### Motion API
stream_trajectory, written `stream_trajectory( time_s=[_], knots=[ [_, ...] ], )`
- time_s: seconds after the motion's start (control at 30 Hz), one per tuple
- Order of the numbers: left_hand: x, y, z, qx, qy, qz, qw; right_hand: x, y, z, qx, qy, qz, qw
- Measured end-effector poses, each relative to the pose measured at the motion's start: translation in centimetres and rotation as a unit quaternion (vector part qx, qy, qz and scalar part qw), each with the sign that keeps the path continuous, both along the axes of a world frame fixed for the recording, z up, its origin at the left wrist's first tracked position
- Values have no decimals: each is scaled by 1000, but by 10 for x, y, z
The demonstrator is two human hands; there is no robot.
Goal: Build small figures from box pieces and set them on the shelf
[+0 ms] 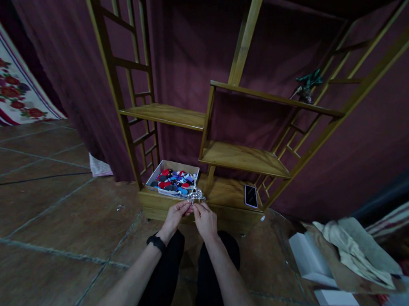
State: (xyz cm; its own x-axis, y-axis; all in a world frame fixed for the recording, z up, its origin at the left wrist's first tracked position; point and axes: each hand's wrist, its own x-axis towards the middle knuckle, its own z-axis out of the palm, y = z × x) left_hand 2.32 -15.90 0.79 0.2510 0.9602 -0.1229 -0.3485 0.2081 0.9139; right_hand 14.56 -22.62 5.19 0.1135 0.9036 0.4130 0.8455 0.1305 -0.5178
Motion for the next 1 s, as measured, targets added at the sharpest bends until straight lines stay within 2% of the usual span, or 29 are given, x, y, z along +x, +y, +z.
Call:
stream_trajectory(
  time_s=[0.1,0.17,0.27,0.43,0.63,0.87,1.0],
  knots=[
    [-2,0,-1,-4,-3,17,1000,3,-2,2,31,30,-7,999],
    [-4,0,0,-6,1,27,1000,8,1,0,50,77,-36,995],
    [-5,0,1,-6,10,28,1000,17,10,-7,48,149,-62,986],
    [-3,0,-1,-3,17,6,1000,23,20,-24,-20,244,9,970],
    [-2,-1,-2,3,25,-4,1000,22,24,-31,-106,410,58,904],
    [0,-5,5,-5,36,-30,999,22,24,-25,-151,468,90,866],
    [1,-4,3,11,34,-46,998,20,19,-16,-178,506,132,833]
  ],
)
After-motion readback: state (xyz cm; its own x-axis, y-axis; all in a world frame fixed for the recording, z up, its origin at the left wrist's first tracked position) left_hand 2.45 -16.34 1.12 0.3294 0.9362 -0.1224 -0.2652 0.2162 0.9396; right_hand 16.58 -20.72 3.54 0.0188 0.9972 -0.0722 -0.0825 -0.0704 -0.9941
